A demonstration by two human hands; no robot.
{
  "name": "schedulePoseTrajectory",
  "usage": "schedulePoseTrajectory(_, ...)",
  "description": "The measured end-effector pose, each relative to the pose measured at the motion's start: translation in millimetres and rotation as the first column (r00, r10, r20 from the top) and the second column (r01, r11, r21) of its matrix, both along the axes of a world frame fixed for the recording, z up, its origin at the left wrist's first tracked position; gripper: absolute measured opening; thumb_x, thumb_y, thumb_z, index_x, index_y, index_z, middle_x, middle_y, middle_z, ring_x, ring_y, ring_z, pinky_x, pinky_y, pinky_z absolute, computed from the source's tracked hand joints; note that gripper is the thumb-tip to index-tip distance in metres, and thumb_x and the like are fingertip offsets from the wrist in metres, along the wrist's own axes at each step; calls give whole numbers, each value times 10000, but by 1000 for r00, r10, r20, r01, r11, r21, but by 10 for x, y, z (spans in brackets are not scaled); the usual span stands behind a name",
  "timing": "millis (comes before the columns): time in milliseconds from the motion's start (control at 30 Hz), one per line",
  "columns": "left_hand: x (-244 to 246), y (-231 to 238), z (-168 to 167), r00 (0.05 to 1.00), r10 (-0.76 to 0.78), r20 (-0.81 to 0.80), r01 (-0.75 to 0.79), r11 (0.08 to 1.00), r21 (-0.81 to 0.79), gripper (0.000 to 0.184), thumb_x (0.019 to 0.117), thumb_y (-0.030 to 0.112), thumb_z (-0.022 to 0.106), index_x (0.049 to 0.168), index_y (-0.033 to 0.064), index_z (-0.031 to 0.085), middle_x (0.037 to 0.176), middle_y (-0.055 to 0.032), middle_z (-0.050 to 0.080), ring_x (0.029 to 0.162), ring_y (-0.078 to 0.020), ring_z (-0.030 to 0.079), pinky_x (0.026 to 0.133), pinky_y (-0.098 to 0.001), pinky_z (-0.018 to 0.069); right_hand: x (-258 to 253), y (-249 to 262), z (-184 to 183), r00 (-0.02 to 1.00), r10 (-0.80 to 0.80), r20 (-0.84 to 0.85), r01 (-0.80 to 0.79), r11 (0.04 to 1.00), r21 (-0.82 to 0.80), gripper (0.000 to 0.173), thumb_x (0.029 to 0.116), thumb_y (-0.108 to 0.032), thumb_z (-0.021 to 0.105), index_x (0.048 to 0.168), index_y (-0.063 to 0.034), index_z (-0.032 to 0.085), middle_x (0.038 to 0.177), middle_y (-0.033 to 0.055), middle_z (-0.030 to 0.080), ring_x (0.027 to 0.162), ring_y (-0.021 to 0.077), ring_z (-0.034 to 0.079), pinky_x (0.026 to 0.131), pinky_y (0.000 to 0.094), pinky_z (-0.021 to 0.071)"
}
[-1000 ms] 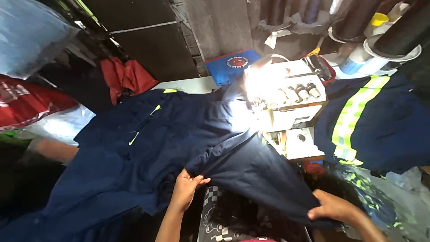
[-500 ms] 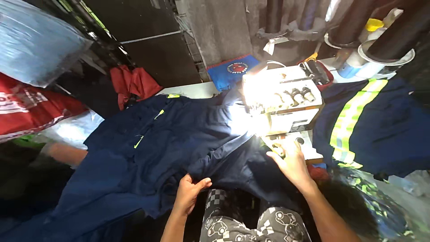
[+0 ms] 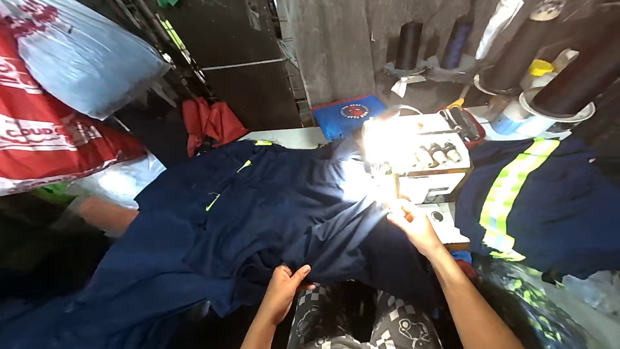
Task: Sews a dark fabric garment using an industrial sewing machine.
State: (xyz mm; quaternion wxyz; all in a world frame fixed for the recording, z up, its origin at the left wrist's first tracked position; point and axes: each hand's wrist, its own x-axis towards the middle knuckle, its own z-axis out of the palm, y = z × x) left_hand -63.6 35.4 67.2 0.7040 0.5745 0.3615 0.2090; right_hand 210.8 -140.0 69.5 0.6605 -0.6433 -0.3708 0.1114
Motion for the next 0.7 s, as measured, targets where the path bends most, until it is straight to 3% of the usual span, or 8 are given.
schedulePoseTrajectory(100, -65, -43, -5, 996, -65, 66, 70, 995, -72, 149, 948, -71, 542, 1050, 11, 614, 881, -46, 764, 721, -165, 753, 652, -337, 653, 47, -24, 54, 991, 68, -115, -66, 998, 21, 139, 868, -57, 704, 1000, -45, 661, 886, -42, 690, 841, 26, 662, 791, 219, 570)
schedulePoseTrajectory(200, -132, -66, -27, 980, -131, 149, 149, 982, -117, 178, 924, -52, 552, 1050, 38, 639, 920, -63, 773, 750, -185, 761, 660, -361, 657, 44, 25, 123, 982, 32, -187, -41, 998, -44, 175, 838, -7, 687, 1003, -33, 634, 847, -27, 641, 773, 27, 615, 729, 206, 534)
schedulePoseTrajectory(267, -151, -83, -6, 980, -98, 172, 122, 984, -130, 198, 926, -72, 527, 1039, 44, 640, 919, -66, 773, 744, -191, 761, 653, -363, 659, 41, 23, 193, 983, -4, -184, -23, 990, -143, 195, 867, 9, 651, 1062, 14, 667, 911, 12, 647, 792, 25, 605, 739, 200, 527)
schedulePoseTrajectory(367, -169, -92, 7, 980, -2, 200, 25, 993, -113, 231, 922, -101, 516, 1035, 56, 642, 917, -53, 770, 722, -169, 753, 619, -341, 651, 65, -48, 251, 998, -31, -63, 16, 975, -221, 90, 913, -43, 638, 918, -10, 722, 837, -21, 665, 770, -14, 593, 730, 189, 505)
schedulePoseTrajectory(467, -178, -112, -1, 976, -14, 220, 33, 996, -80, 225, 887, -91, 588, 997, 77, 690, 910, -41, 773, 721, -143, 749, 622, -311, 645, 108, -155, 219, 999, -49, 25, 53, 974, -220, 106, 908, -92, 662, 845, -49, 735, 821, -38, 692, 770, -29, 613, 731, 188, 519)
schedulePoseTrajectory(600, -148, -169, -57, 960, -65, 271, 87, 994, -71, 217, 758, -64, 759, 916, 85, 741, 822, -51, 766, 639, -115, 719, 582, -271, 620, 112, -224, 187, 999, -47, -22, 40, 968, -247, 111, 920, -97, 671, 845, -48, 737, 804, -37, 685, 767, -17, 608, 735, 198, 510)
schedulePoseTrajectory(700, -110, -188, -86, 966, -21, 259, 38, 997, -60, 240, 700, -64, 790, 891, 68, 730, 773, -57, 753, 592, -106, 695, 543, -257, 597, 112, -232, 178, 998, -44, -48, 31, 968, -248, 86, 908, -84, 684, 878, -38, 751, 848, -11, 710, 805, 1, 633, 769, 213, 528)
